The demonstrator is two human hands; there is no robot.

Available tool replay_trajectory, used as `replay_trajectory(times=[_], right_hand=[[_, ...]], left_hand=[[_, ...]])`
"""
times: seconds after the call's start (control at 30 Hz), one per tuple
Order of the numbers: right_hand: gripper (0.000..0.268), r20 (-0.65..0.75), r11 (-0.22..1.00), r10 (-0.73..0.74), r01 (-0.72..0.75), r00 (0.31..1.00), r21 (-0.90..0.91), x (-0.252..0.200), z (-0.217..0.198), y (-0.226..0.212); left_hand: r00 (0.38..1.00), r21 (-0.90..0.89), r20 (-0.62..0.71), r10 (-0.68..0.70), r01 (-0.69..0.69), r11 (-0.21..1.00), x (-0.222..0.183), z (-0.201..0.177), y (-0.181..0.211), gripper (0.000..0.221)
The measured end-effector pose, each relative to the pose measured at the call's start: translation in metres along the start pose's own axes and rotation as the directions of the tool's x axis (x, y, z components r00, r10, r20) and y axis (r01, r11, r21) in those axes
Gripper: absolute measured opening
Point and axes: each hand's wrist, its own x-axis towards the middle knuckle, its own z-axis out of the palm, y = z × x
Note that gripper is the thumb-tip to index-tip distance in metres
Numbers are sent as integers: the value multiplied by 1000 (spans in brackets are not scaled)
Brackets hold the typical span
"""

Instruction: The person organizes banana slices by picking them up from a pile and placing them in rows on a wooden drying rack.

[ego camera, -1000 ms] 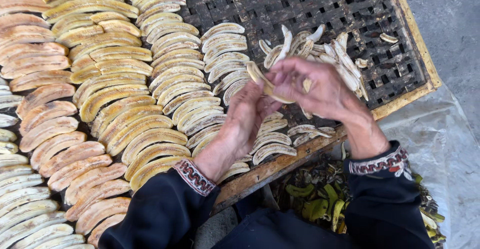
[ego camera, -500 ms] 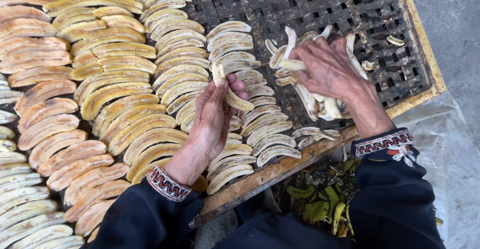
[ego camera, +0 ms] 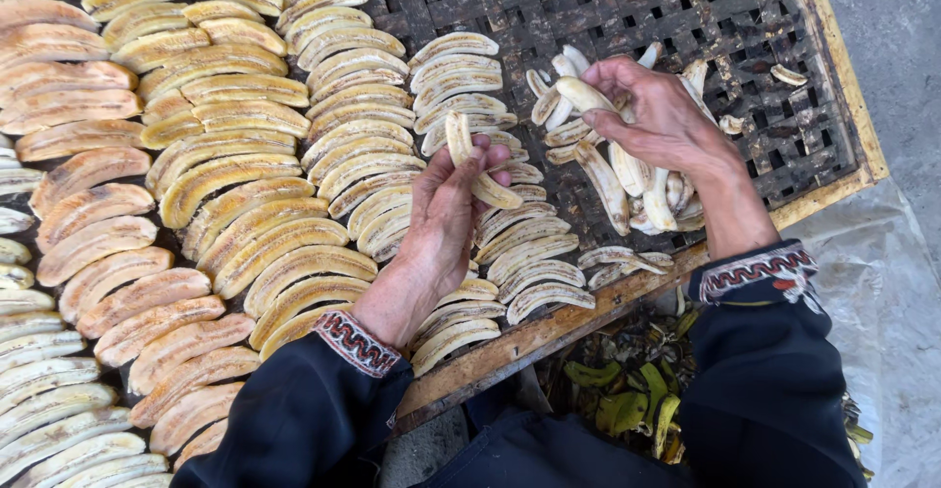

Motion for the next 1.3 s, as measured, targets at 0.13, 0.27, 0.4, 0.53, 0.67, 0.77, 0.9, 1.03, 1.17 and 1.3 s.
replay_trajectory(times=[0.13, 0.27, 0.4, 0.53, 0.67, 0.77, 0.9, 1.03, 1.17, 1.3], right_hand=[[45, 70, 903, 11, -40, 998, 427, -17, -3, -29], [47, 164, 858, -71, -23, 984, 513, -31, 15, -68], [52, 188, 818, -100, -27, 977, 575, -39, 3, -109], [49, 156, 878, -214, 120, 964, 463, -51, -26, -166], [46, 131, 902, -354, 301, 926, 310, -43, -43, -218], [48, 113, 861, -396, 326, 911, 390, -36, -27, -250], [45, 166, 816, -373, 238, 913, 526, -31, 7, -258], [38, 97, 899, -403, 373, 910, 231, -35, 67, -248], [44, -152, 707, -697, 707, 701, 20, -47, 115, -242], [27, -151, 736, -670, 676, 727, -12, -50, 115, -193]], left_hand=[[999, 60, 44, -15, 13, 998, -1, 15, -1, 33], [992, 24, 109, -56, 54, 998, -15, 25, 6, 47], [995, 136, 85, -58, 46, 990, -42, 30, 37, 54], [999, 465, 39, 3, -21, 885, -88, 39, 85, 46], [998, 455, 38, 59, -70, 888, -130, 38, 130, 44], [992, 320, 102, 72, -102, 942, -149, 24, 147, 47], [993, 176, 73, 96, -107, 979, -146, -11, 136, 53], [998, -27, 60, -34, 35, 999, -131, -32, 113, 55], [991, -116, -66, -119, 111, 987, -127, -54, 102, 48], [995, -195, -76, -70, 54, 979, -123, -74, 99, 36]])
